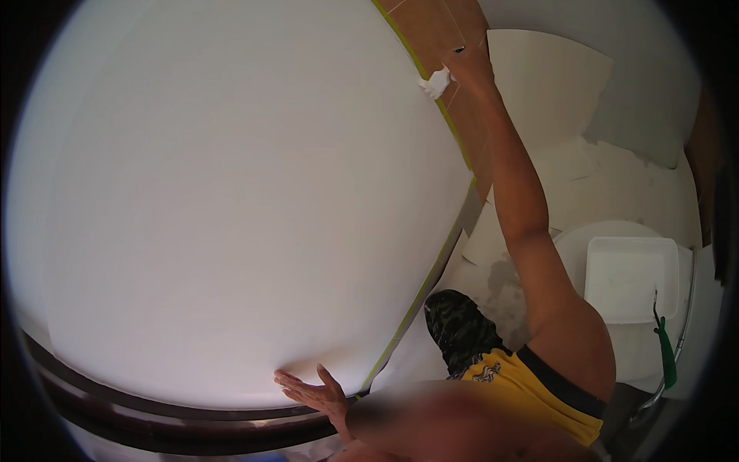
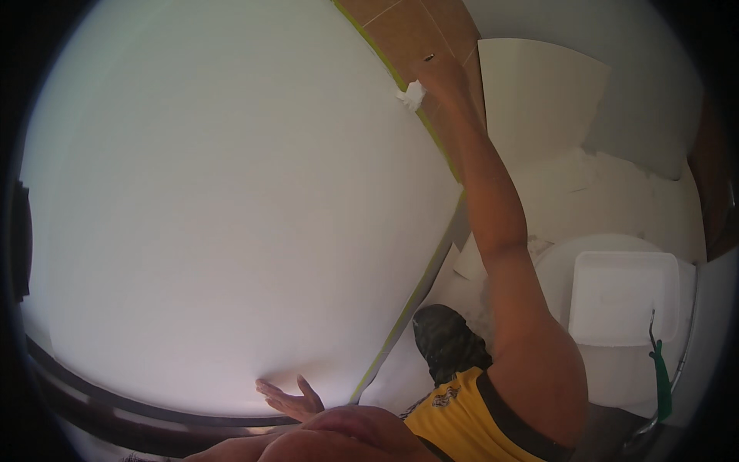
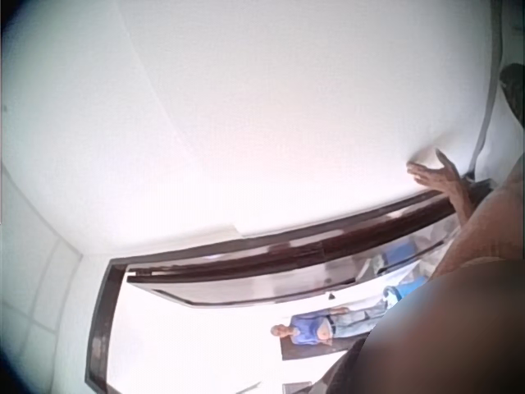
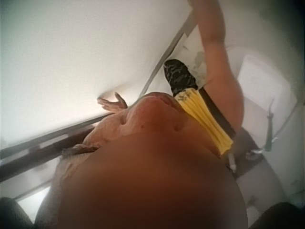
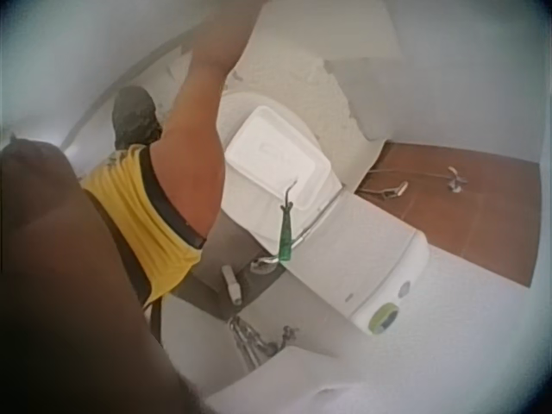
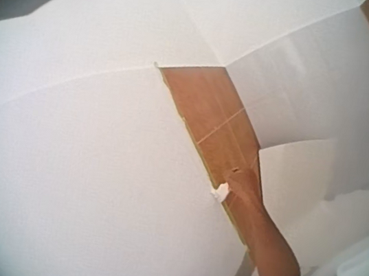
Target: The person paints a wall white using a small brush along the taped edge and a roller for larger areas. They repeatedly dip the brush into a paint tray and apply paint to the wall near a toilet and tiled section.
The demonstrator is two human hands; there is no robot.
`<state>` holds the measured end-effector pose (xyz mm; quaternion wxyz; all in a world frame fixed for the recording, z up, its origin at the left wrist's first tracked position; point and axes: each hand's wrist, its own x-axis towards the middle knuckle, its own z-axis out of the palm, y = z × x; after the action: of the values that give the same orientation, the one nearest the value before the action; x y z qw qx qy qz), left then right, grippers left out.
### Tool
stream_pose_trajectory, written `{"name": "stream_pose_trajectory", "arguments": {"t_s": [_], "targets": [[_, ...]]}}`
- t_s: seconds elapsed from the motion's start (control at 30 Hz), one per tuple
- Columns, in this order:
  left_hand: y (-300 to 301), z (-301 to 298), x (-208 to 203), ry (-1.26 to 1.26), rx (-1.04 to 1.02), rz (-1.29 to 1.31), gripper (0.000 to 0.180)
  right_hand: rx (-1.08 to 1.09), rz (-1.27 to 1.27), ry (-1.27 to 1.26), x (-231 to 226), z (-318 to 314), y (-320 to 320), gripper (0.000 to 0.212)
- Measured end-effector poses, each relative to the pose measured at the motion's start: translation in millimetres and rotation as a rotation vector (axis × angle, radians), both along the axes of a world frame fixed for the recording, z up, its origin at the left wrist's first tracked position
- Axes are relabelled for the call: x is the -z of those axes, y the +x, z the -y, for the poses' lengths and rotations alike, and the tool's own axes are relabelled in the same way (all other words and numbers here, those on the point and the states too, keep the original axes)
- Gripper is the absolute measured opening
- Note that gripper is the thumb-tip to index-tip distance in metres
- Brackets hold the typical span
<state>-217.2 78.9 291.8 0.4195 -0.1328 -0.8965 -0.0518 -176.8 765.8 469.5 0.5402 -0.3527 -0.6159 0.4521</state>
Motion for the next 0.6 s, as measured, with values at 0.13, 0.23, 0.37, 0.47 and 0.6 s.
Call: {"name": "stream_pose_trajectory", "arguments": {"t_s": [0.13, 0.23, 0.37, 0.47, 0.6], "targets": [[-0.5, 2.0, 0.1, 0.000, -0.005, 0.016, 0.091, -0.101, -0.244, 0.142, -66.5, -8.4, -20.9, 0.025], [-0.8, 2.4, 1.1, -0.002, 0.004, 0.008, 0.091, -0.194, -0.549, 0.148, -101.0, -2.0, -23.3, 0.025], [-1.9, 3.3, 2.5, 0.010, 0.000, 0.016, 0.092, -0.211, -0.801, 0.099, -81.2, 10.7, -18.8, 0.028], [-2.1, 5.3, 3.4, 0.002, -0.013, 0.021, 0.094, -0.122, -0.552, -0.063, -29.9, 20.5, -20.0, 0.025], [-8.2, 4.4, 10.2, 0.033, -0.011, -0.012, 0.097, 0.197, -0.025, -0.190, 11.0, 51.7, -7.2, 0.021]]}}
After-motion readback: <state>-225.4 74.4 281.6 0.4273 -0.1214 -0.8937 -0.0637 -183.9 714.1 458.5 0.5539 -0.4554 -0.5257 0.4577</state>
